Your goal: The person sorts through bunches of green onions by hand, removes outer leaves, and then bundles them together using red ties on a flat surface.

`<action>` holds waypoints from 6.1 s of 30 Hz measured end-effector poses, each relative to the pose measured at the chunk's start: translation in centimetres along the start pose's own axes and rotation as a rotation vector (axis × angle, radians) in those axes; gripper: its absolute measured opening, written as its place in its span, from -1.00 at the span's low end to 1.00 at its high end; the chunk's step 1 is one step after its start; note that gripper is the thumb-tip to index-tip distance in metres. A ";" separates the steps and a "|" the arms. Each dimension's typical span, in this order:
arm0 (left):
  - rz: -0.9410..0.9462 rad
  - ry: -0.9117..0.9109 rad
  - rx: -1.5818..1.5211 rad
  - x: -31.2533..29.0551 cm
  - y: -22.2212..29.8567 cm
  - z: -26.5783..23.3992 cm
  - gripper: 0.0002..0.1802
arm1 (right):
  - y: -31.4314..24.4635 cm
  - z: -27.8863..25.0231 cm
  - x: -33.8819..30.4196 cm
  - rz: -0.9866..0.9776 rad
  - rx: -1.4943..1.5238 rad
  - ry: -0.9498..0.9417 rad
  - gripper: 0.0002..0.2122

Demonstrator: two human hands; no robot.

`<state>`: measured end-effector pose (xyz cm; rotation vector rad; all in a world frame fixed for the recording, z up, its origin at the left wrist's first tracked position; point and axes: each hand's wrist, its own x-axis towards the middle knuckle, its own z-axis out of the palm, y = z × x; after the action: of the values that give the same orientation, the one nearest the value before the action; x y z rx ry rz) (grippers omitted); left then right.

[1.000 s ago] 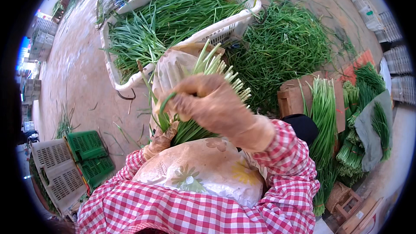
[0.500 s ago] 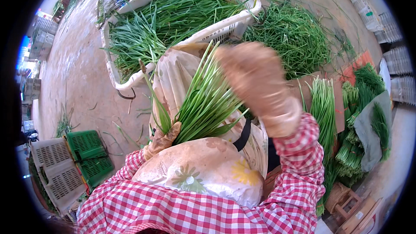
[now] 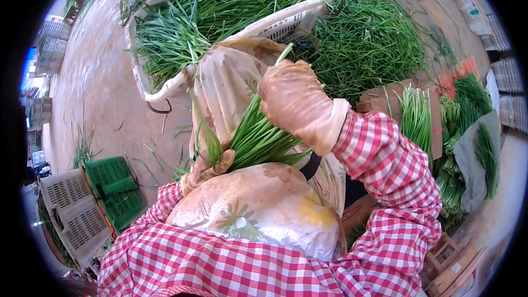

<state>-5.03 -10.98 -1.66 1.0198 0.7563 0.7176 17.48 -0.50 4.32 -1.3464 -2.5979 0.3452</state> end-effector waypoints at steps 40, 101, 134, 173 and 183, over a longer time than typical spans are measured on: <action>-0.278 0.136 -0.832 0.0 -3.3 -4.9 -0.36 | 1.3 2.3 -1.7 0.328 0.776 0.593 -0.95; -0.325 0.059 -0.641 -2.6 -8.2 -8.4 -0.48 | -2.3 1.2 -7.5 0.629 1.552 -0.144 -0.71; -0.151 0.360 -0.289 -2.5 -5.2 -5.8 -0.40 | -0.3 -0.8 -6.7 0.530 1.486 0.148 -0.74; 0.176 0.347 -0.247 0.5 0.9 -0.4 -0.16 | 1.5 -2.5 -5.8 0.051 0.274 -0.092 -0.67; -0.225 0.291 -0.646 0.1 -1.8 -3.7 -0.52 | 0.5 -1.8 -5.9 0.641 1.414 -0.373 -0.77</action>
<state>-7.69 -9.81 -4.48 0.2421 0.7972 0.8460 21.76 -4.86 5.51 -1.3827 -1.2010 2.1016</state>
